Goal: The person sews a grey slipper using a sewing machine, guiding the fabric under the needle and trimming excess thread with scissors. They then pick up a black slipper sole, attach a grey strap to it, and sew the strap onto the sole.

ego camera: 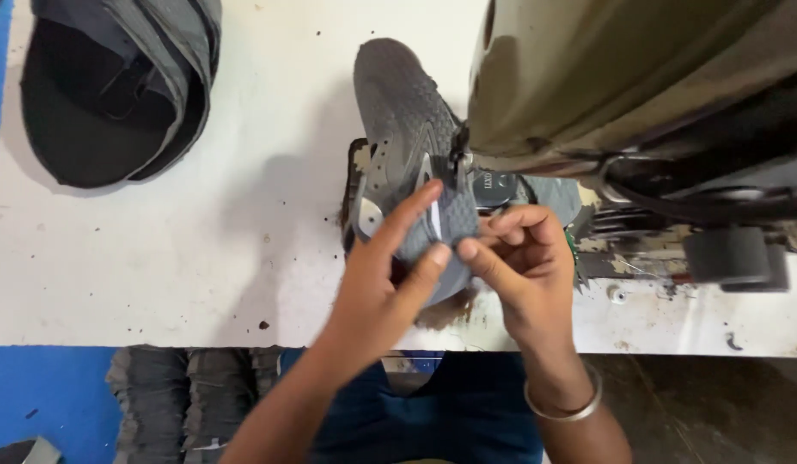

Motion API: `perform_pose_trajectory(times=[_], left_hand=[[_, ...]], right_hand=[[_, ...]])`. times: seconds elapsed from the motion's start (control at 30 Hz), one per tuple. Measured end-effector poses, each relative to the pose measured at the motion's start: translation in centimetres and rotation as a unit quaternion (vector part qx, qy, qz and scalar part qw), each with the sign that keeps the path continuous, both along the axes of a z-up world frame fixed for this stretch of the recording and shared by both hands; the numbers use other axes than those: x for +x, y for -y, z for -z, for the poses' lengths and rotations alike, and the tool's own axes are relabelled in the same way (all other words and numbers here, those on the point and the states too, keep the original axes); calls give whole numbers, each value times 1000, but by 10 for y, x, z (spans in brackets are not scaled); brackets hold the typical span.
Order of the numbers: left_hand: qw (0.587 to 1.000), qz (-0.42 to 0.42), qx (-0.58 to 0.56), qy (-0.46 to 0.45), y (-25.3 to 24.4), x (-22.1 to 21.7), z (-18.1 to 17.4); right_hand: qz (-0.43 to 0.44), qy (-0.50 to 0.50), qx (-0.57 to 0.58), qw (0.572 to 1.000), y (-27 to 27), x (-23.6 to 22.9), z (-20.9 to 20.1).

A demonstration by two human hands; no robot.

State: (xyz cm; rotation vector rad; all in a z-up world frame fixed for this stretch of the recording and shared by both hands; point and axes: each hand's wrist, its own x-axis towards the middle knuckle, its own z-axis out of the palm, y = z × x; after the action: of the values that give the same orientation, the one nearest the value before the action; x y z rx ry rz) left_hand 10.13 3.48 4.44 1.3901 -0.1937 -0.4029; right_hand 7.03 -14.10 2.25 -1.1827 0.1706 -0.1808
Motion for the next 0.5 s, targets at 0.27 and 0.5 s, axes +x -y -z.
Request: perform_pose_trajectory(times=[0.27, 0.5], left_hand=[[991, 47, 67, 105, -17, 37, 8], [990, 42, 96, 94, -11, 32, -4]], right_hand=[[386, 289, -585, 652, 211, -71, 23], [411, 308, -707, 487, 244, -58, 20]])
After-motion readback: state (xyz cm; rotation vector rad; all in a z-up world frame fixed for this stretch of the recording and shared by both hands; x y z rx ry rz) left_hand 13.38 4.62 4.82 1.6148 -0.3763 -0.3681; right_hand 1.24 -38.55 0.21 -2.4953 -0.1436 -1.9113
